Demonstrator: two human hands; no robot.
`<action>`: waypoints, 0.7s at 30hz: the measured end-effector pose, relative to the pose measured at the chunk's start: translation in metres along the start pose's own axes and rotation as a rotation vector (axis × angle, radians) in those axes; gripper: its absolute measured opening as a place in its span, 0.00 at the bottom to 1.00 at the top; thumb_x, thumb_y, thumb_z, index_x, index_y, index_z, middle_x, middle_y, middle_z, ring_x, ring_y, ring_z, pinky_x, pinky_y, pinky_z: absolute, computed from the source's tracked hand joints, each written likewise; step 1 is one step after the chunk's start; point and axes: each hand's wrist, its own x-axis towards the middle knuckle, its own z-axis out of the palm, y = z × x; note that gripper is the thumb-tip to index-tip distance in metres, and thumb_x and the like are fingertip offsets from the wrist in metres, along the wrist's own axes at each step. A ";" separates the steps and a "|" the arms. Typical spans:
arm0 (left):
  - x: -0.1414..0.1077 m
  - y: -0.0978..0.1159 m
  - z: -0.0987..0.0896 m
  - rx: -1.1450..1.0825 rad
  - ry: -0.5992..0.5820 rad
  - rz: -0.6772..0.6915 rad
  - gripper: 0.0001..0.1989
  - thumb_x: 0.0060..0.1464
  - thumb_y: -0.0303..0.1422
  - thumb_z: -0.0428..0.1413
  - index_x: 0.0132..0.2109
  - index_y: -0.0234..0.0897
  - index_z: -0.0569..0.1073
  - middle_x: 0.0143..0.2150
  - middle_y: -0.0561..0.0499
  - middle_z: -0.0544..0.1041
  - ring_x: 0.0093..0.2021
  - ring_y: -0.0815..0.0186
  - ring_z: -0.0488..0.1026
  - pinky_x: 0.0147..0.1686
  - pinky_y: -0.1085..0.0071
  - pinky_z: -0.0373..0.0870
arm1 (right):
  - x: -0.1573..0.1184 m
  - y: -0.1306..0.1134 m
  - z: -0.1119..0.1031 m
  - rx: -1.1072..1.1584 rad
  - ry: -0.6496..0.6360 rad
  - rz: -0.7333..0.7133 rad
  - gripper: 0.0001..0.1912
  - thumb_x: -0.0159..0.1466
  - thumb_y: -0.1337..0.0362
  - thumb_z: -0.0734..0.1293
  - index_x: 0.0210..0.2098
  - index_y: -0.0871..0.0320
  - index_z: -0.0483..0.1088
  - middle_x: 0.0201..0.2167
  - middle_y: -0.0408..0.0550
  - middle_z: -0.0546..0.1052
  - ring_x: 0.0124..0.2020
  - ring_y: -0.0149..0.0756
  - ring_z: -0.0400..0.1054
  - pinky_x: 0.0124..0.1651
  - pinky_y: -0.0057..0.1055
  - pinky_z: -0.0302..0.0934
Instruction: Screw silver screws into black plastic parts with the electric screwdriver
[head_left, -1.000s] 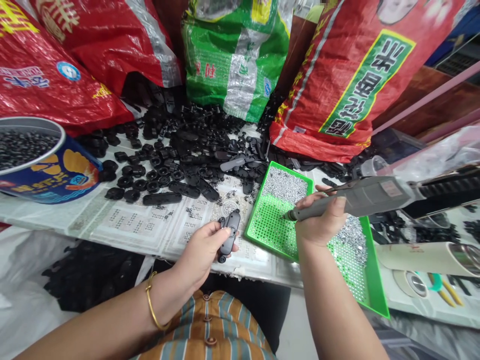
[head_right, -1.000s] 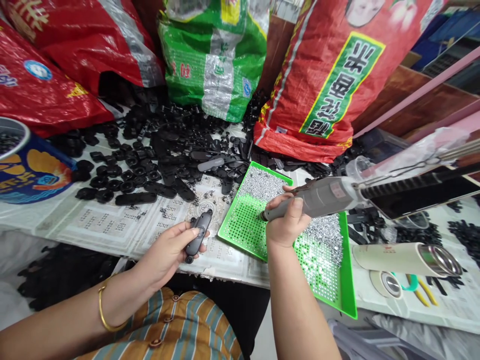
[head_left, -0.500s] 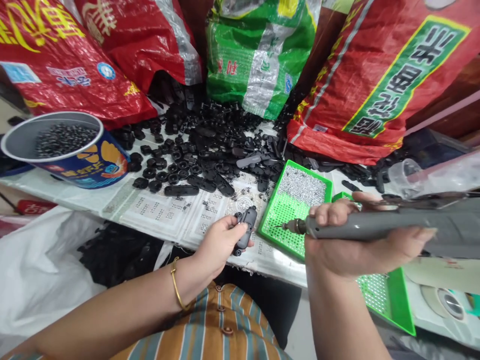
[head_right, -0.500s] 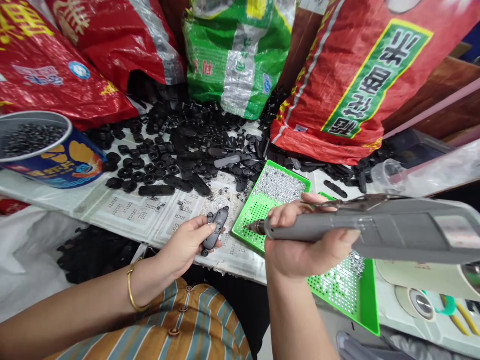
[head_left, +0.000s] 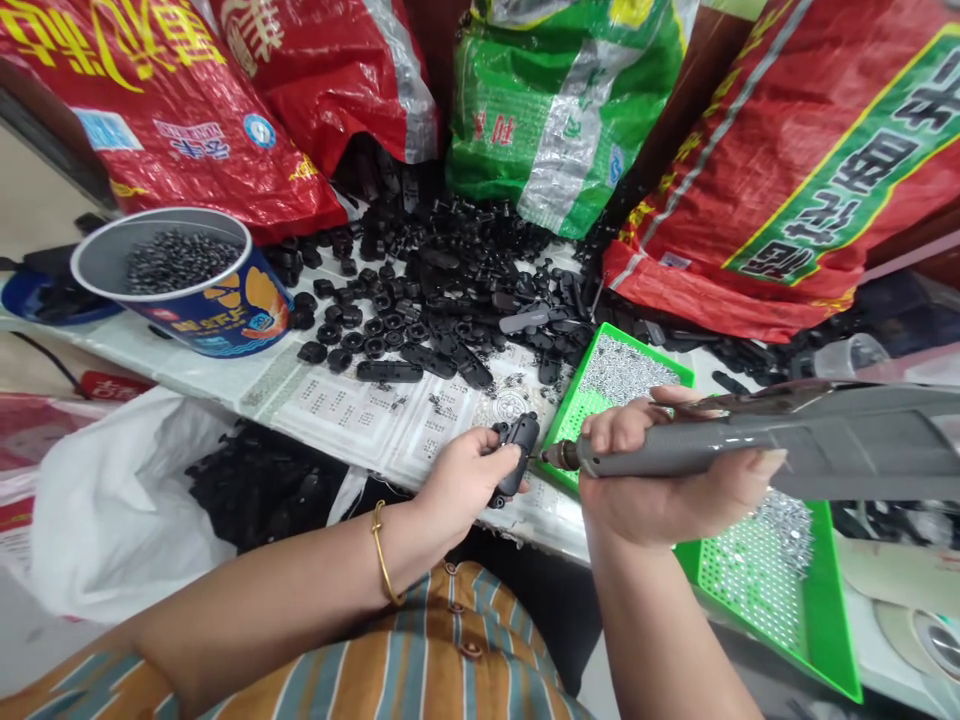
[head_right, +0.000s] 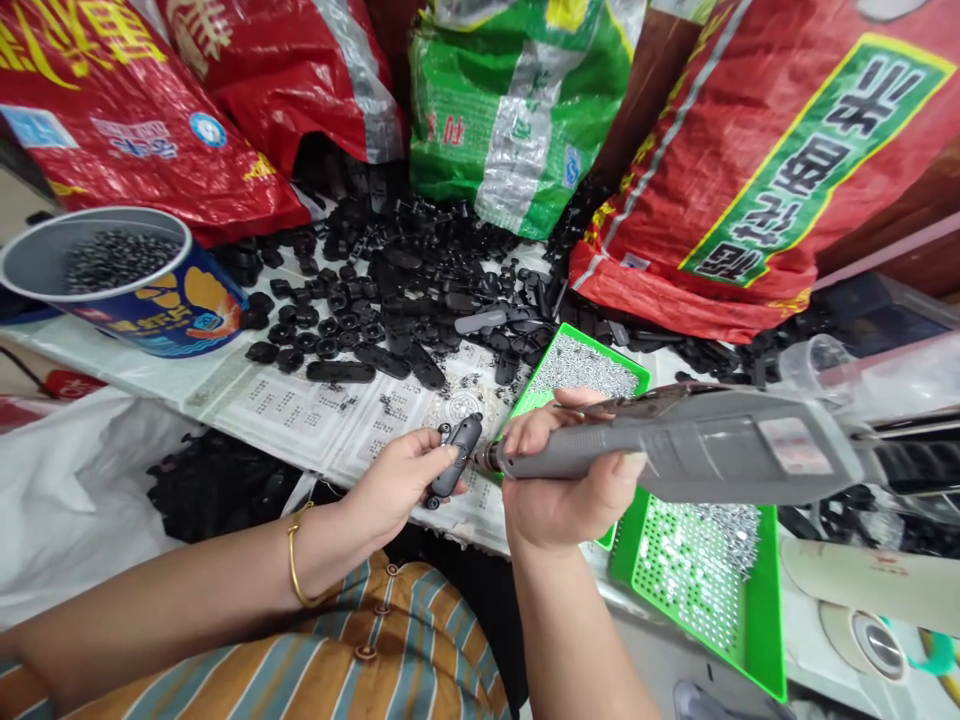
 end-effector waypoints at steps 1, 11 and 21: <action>0.000 0.000 0.000 -0.001 0.004 0.001 0.09 0.45 0.35 0.56 0.28 0.36 0.64 0.21 0.57 0.68 0.22 0.69 0.72 0.22 0.76 0.63 | -0.001 0.001 0.000 -0.001 -0.006 0.002 0.24 0.51 0.41 0.59 0.29 0.57 0.65 0.10 0.34 0.62 0.10 0.29 0.55 0.15 0.28 0.50; -0.002 -0.006 0.004 0.051 0.051 0.084 0.09 0.46 0.36 0.56 0.28 0.36 0.65 0.19 0.56 0.67 0.21 0.69 0.69 0.21 0.76 0.60 | -0.005 0.005 0.004 -0.006 -0.173 -0.030 0.20 0.50 0.44 0.63 0.24 0.56 0.65 0.10 0.36 0.62 0.10 0.29 0.56 0.15 0.29 0.52; -0.002 -0.004 0.006 0.088 0.071 0.058 0.07 0.46 0.34 0.54 0.26 0.36 0.65 0.17 0.55 0.69 0.18 0.72 0.64 0.20 0.77 0.56 | -0.014 0.008 0.007 -0.008 -0.299 -0.052 0.17 0.53 0.48 0.62 0.23 0.57 0.66 0.11 0.37 0.63 0.12 0.29 0.57 0.16 0.28 0.53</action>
